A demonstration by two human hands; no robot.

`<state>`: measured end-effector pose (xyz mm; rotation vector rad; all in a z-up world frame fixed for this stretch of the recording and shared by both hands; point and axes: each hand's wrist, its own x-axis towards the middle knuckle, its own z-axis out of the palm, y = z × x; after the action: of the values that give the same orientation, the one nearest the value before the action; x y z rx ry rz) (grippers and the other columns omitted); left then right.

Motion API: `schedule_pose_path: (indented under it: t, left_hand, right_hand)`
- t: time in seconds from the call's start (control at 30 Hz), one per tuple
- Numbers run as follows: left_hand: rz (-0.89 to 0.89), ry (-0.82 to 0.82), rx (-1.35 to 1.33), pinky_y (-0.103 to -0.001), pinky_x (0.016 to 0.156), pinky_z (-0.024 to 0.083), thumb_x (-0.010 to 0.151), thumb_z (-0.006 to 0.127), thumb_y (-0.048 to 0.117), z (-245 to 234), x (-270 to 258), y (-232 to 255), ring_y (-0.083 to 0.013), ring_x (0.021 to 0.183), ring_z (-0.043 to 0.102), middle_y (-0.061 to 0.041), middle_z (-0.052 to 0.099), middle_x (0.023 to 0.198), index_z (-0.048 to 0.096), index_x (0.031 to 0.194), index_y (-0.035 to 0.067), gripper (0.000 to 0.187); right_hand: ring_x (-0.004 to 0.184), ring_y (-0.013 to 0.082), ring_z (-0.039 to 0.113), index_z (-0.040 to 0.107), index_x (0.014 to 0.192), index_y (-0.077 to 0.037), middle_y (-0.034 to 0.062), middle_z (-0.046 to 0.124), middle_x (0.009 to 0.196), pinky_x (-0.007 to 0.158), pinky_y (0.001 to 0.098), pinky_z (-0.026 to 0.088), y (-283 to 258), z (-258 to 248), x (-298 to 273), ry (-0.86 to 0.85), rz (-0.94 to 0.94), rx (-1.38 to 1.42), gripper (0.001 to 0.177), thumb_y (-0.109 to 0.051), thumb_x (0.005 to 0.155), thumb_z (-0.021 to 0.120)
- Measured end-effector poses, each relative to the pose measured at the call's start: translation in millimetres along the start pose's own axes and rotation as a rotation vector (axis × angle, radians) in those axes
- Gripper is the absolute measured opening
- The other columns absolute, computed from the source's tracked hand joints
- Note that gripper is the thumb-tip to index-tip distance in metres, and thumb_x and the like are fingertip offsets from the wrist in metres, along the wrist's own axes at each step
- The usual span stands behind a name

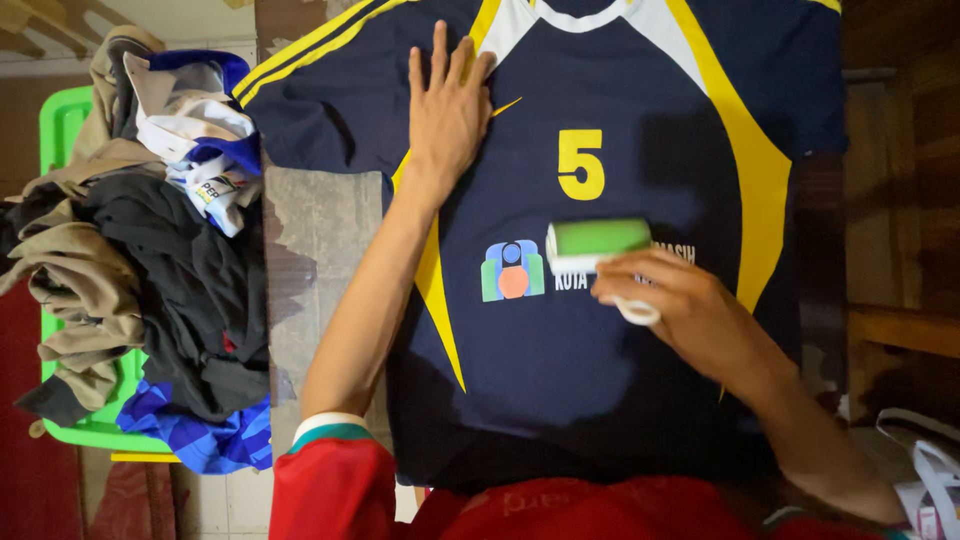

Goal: The person uses a lint roller to remove lint and debris from a dark blue and yellow sports jersey laid flat on a table. The person repeatedly rolls the adhesive roller over the front and sleeves of the jersey.

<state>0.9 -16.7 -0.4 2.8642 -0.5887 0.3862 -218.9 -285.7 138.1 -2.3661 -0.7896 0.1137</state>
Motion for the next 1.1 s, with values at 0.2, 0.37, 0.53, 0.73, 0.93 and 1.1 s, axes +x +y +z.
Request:
schedule_pose_path:
  t: [0.2,0.37,0.53,0.73,0.93,1.1]
  left_hand:
    - [-0.054,0.116,-0.280,-0.058,0.130,0.020,0.106,0.055,0.017,5.9,-11.8,42.2,-0.0395,0.159,0.022,-0.015,0.042,0.161,0.049,0.152,0.011,0.047]
    - [-0.026,0.044,-0.138,-0.058,0.127,0.017,0.108,0.053,0.027,1.4,-16.2,49.3,-0.0359,0.155,0.024,-0.012,0.038,0.163,0.046,0.152,0.012,0.047]
    - [-0.038,0.039,-0.160,-0.056,0.127,0.017,0.106,0.054,0.029,-5.8,-13.1,48.7,-0.0334,0.155,0.025,-0.008,0.038,0.163,0.049,0.152,0.015,0.048]
    - [-0.041,0.025,-0.185,-0.056,0.126,0.017,0.104,0.055,0.029,-7.0,-15.1,50.5,-0.0335,0.154,0.025,-0.009,0.040,0.162,0.050,0.150,0.016,0.048]
    - [-0.048,0.033,-0.192,-0.055,0.126,0.017,0.105,0.055,0.028,-6.6,-14.4,50.7,-0.0333,0.155,0.026,-0.009,0.040,0.162,0.051,0.150,0.015,0.047]
    - [-0.056,0.026,-0.200,-0.055,0.126,0.017,0.104,0.056,0.028,-8.8,-13.1,51.2,-0.0331,0.154,0.027,-0.008,0.040,0.162,0.052,0.149,0.016,0.046]
  right_hand:
    - [0.111,0.0316,0.070,0.066,0.117,0.000,0.0148,0.071,0.118,0.097,0.0392,0.058,52.3,-5.5,59.5,0.239,-0.274,0.123,0.028,0.005,0.089,0.068]
    - [0.117,0.0321,0.069,0.074,0.108,0.001,0.0136,0.074,0.119,0.107,0.0423,0.053,103.0,-13.7,122.9,0.280,-0.231,-0.091,0.014,0.005,0.095,0.069]
    - [0.128,0.0341,0.066,0.072,0.110,0.004,0.0154,0.072,0.126,0.110,0.0400,0.054,124.0,-17.8,150.5,0.345,-0.304,-0.113,0.014,0.009,0.098,0.067]
    - [0.123,0.0306,0.069,0.075,0.109,-0.003,0.0126,0.073,0.124,0.109,0.0382,0.054,106.1,-11.3,104.6,0.262,-0.167,-0.094,0.017,0.006,0.097,0.067]
    - [0.119,0.0275,0.069,0.075,0.108,-0.006,0.0115,0.072,0.128,0.107,0.0398,0.054,75.3,-11.1,49.1,0.246,-0.031,-0.002,0.021,-0.003,0.087,0.076]
    - [0.115,0.0262,0.074,0.072,0.104,-0.004,0.0101,0.074,0.122,0.099,0.0346,0.058,75.5,-0.8,51.3,0.470,0.040,0.167,0.017,-0.005,0.091,0.083]
